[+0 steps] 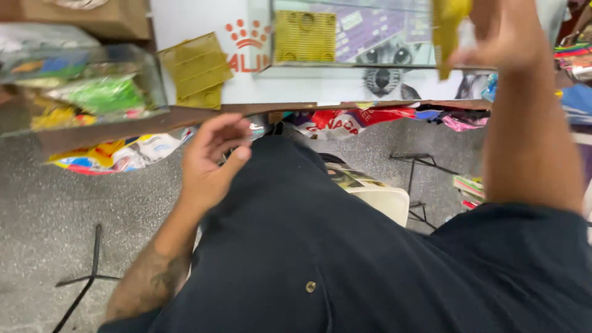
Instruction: The person picks up two yellow plastic grid panels, aligns and interlocks them, then places the assembled unit into a glass display case. They repeat the process with another pair of panels, interlocking them and placing the second assembled unit into the same case.
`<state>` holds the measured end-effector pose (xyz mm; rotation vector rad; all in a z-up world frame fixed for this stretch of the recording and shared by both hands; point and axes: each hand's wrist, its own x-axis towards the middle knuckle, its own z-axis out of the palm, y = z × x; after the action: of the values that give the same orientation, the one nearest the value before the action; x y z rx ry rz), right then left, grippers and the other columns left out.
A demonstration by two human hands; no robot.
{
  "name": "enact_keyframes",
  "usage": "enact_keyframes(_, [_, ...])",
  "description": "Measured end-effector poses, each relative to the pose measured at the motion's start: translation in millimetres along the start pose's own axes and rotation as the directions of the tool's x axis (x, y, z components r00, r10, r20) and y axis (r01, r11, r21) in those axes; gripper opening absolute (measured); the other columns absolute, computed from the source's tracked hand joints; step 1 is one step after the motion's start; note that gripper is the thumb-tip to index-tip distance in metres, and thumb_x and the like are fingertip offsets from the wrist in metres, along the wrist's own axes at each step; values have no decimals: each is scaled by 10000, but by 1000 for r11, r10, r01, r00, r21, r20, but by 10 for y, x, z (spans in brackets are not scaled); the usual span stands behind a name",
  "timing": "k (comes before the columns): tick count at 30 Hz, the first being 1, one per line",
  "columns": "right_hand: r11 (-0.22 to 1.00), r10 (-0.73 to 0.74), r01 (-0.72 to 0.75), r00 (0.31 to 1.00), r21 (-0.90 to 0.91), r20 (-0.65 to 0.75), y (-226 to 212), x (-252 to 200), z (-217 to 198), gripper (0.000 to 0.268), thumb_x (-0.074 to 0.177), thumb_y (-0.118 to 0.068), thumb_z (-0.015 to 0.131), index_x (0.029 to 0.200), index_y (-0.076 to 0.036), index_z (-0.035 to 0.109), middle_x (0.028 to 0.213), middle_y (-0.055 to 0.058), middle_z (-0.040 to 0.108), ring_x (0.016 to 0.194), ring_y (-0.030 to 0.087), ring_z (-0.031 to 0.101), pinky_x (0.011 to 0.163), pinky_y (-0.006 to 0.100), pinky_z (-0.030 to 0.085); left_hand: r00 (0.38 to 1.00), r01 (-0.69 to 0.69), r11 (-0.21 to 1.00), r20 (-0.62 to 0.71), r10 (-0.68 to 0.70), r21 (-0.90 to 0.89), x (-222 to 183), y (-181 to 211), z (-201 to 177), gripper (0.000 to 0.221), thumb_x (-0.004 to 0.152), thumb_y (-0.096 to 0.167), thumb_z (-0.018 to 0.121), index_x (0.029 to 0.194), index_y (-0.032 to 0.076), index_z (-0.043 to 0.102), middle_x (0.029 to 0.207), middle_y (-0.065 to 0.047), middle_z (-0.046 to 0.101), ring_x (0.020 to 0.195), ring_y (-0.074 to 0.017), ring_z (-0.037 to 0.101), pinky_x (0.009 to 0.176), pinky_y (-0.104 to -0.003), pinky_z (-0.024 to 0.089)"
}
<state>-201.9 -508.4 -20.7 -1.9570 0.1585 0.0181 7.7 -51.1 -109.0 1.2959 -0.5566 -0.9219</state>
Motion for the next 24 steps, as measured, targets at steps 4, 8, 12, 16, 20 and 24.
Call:
enact_keyframes(4, [875,327,-419,881,242,342,1596,143,-830,494,975,-507,664,1300,-135,648,1270,24,695,1127,170,688,985,360,570,992,119,992,-45,-117,50,-3,-32,53,381,985,131,656,1341,48,546,1199,-106,665,1106,-203,689,989,-305,564])
enact_keyframes(8, [635,769,-637,576,-436,278,763,988,33,1008,710,-296,643,1621,-149,237,1525,213,441,1332,398,486,1109,555,376,975,221,971,-59,-216,89,-98,-118,60,399,973,136,651,1345,30,558,1194,-142,694,1080,-215,712,999,-299,568])
enact_keyframes(12, [288,944,-606,308,-741,115,606,1297,377,1153,828,-121,827,1683,-229,61,1518,186,448,1398,416,418,1146,645,392,944,314,943,-141,-298,108,-234,-193,34,413,968,148,632,1348,3,562,1180,-164,704,1063,-220,718,985,-303,580])
enact_keyframes(16, [366,834,-221,508,-904,213,1509,1154,446,1356,634,-376,932,1653,-110,78,1634,193,208,1449,367,287,1046,620,490,902,386,918,-248,-355,90,-370,-249,40,385,982,116,609,1339,-18,555,1176,-179,698,1058,-228,711,968,-304,579])
enact_keyframes(20, [438,622,-25,730,-898,283,2116,960,575,1335,568,-461,941,1601,-50,202,1613,308,187,1475,474,202,1129,682,353,881,423,901,-273,-386,91,-433,-294,86,393,980,130,604,1341,-16,553,1187,-183,689,1062,-239,710,965,-312,578])
enact_keyframes(24, [406,523,28,812,-914,258,2446,814,646,1212,600,-528,879,1551,-25,322,1602,341,160,1453,528,204,1133,686,329,876,444,889,-264,-404,113,-430,-300,156,397,975,122,615,1346,-9,564,1198,-174,699,1066,-231,717,977,-303,565])
